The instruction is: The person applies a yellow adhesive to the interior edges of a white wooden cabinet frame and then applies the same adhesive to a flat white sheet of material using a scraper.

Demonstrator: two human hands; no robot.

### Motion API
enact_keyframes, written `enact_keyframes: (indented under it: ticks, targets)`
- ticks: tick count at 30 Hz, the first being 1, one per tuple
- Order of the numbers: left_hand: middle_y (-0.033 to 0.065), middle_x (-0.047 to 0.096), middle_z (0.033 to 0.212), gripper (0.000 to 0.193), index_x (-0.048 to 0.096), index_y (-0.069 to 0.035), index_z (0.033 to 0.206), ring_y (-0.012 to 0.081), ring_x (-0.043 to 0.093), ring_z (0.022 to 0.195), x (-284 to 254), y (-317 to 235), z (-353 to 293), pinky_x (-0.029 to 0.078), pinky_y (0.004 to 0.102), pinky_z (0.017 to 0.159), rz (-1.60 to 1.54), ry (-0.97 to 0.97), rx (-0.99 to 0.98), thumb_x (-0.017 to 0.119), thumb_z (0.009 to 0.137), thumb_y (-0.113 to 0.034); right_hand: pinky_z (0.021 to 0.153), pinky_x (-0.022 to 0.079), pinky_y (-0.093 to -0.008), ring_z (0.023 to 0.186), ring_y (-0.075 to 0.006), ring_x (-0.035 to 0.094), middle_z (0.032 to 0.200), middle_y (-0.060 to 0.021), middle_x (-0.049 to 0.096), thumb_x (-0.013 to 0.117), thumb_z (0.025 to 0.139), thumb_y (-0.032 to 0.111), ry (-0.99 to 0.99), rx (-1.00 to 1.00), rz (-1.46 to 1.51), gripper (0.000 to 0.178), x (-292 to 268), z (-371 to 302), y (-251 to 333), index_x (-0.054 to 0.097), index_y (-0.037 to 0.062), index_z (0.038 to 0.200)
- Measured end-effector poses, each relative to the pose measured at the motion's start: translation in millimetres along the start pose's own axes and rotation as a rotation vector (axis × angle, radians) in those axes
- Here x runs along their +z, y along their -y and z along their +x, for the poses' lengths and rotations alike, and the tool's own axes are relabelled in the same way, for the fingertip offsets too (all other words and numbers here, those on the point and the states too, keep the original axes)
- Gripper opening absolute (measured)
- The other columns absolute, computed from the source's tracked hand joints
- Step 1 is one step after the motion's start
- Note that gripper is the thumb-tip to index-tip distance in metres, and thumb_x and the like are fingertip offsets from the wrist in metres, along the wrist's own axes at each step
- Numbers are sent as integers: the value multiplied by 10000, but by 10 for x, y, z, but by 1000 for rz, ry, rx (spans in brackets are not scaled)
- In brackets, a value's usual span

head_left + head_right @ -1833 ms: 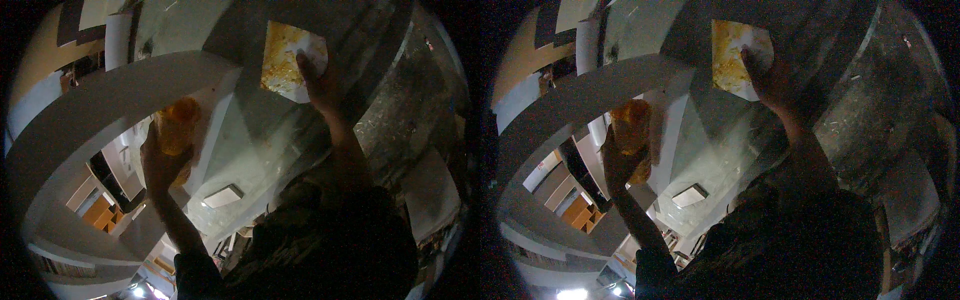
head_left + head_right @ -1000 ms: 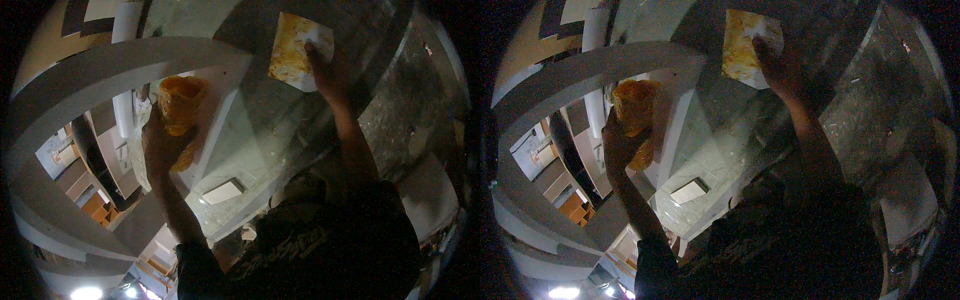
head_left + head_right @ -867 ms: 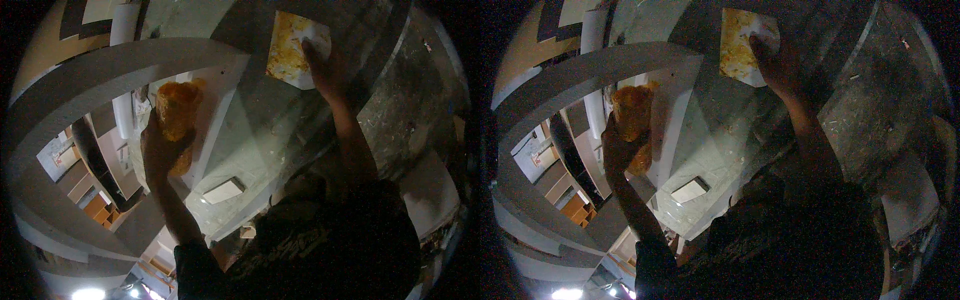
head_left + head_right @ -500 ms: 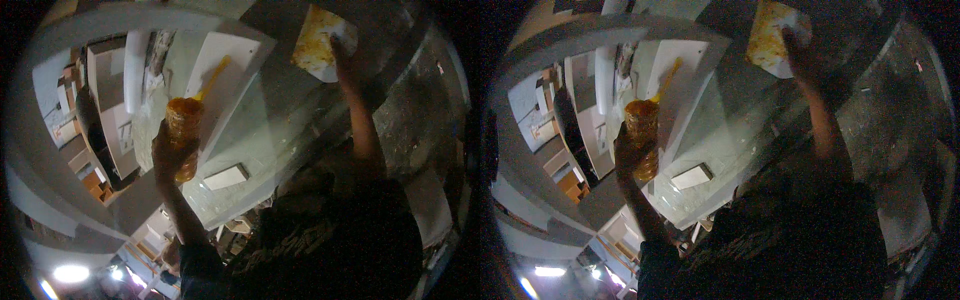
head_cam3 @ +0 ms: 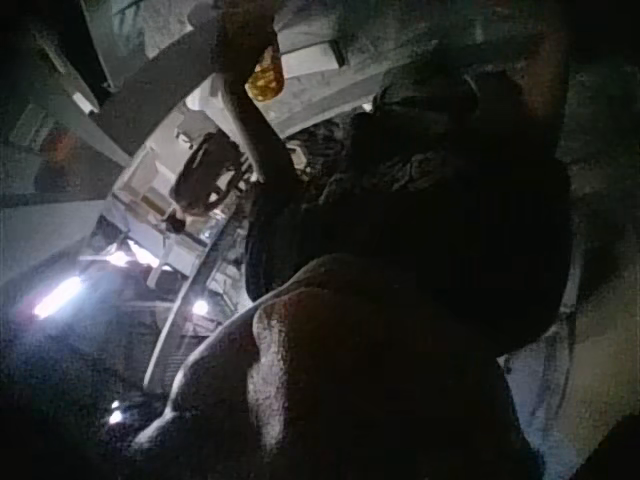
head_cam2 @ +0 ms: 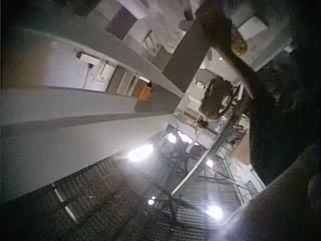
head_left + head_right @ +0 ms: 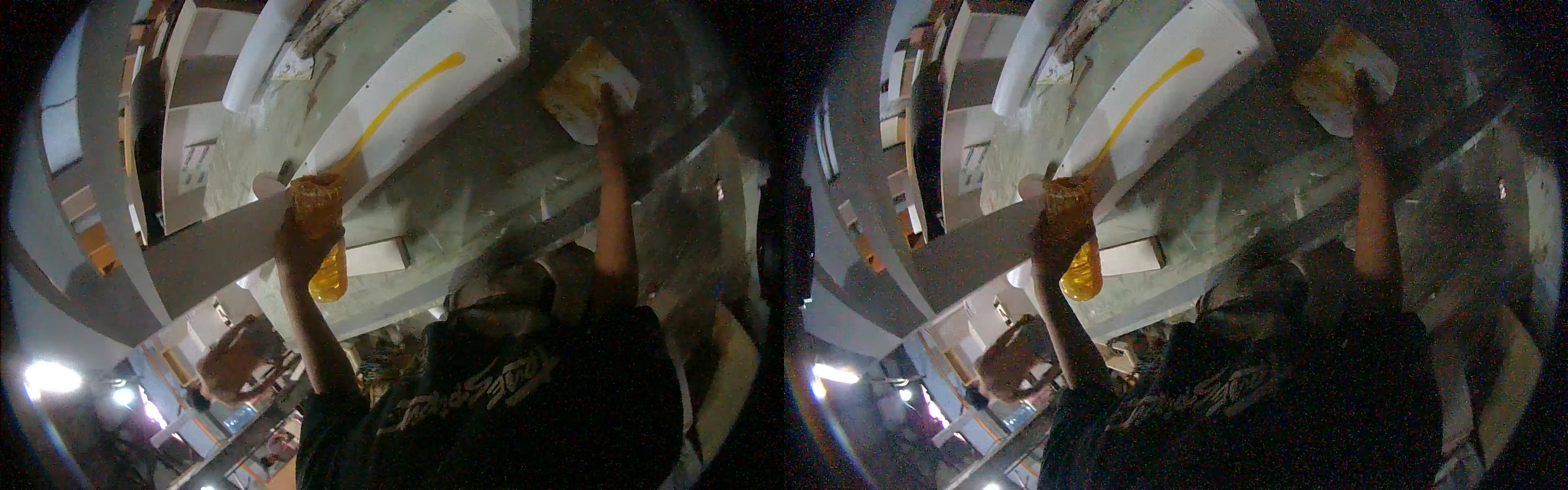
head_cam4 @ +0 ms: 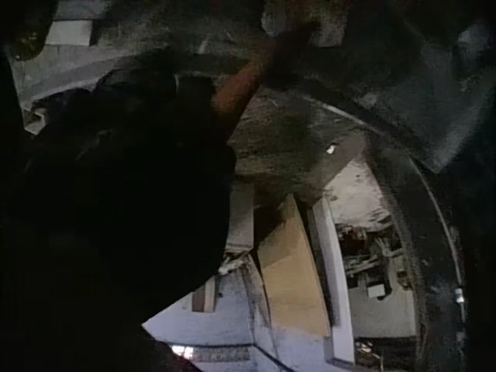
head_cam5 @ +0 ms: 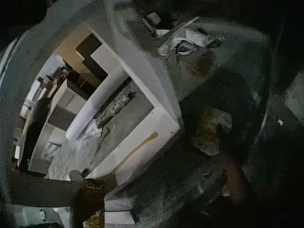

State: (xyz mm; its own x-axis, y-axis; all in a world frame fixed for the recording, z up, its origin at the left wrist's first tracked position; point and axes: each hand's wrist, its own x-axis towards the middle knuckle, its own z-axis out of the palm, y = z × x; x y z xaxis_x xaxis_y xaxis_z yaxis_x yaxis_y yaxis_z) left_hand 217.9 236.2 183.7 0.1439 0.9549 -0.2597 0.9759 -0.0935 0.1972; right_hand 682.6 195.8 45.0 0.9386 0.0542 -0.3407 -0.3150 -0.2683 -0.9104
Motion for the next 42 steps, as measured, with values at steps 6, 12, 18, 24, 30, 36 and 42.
enact_keyframes:
  ticks: [6,12,18,24,30,36,42]
  targets:
    - [225,666,1123,705,565,-6,1215,369,654,1027,144,329,-172,530,452,867,-119,-191,29,862,638,-282,961,460,-368,1151,-258,556,1334,-130,534,755,847,376,302,-148,179,727,-88,877,-959,436,19,1395]
    - [195,680,1117,724,562,-30,1227,354,656,1050,186,90,-354,532,421,872,-80,-200,-360,885,641,-306,993,438,-395,1198,-268,530,1407,-126,483,665,896,431,461,-36,144,667,-264,585,-744,459,71,1418]
    - [212,702,1037,735,557,-4,1200,352,692,965,363,259,-497,555,422,807,-302,-256,-232,887,631,-334,950,484,-439,1181,-283,548,1347,-159,524,701,877,288,374,-27,351,558,-844,-305,-531,530,-15,1313]
    - [193,711,1012,729,552,-11,1219,321,704,954,455,340,-525,568,408,789,-357,-355,-144,889,629,-276,797,537,-370,906,-219,676,1012,-132,693,665,925,229,1224,-503,-28,285,-388,-1895,-334,636,1,1092]
    - [188,708,978,673,568,-58,1151,364,695,914,261,211,-596,567,442,755,-362,-357,-195,872,595,-286,753,530,-344,872,-258,705,908,-180,703,659,920,206,1339,-583,31,248,279,-2854,-330,663,-23,1017]
    - [171,710,969,703,570,-70,1174,380,684,908,223,236,-645,555,466,768,-377,-305,-152,867,579,-297,741,509,-341,823,-179,658,916,-105,704,669,922,228,1249,-287,293,284,828,-3154,-135,644,-15,1068]
    - [202,710,971,647,582,-11,1144,333,709,906,157,171,-842,562,424,767,-156,-221,-192,870,629,-278,842,504,-348,976,-183,616,1110,-93,643,687,911,190,911,-79,596,339,1069,-2538,284,574,-8,1162]
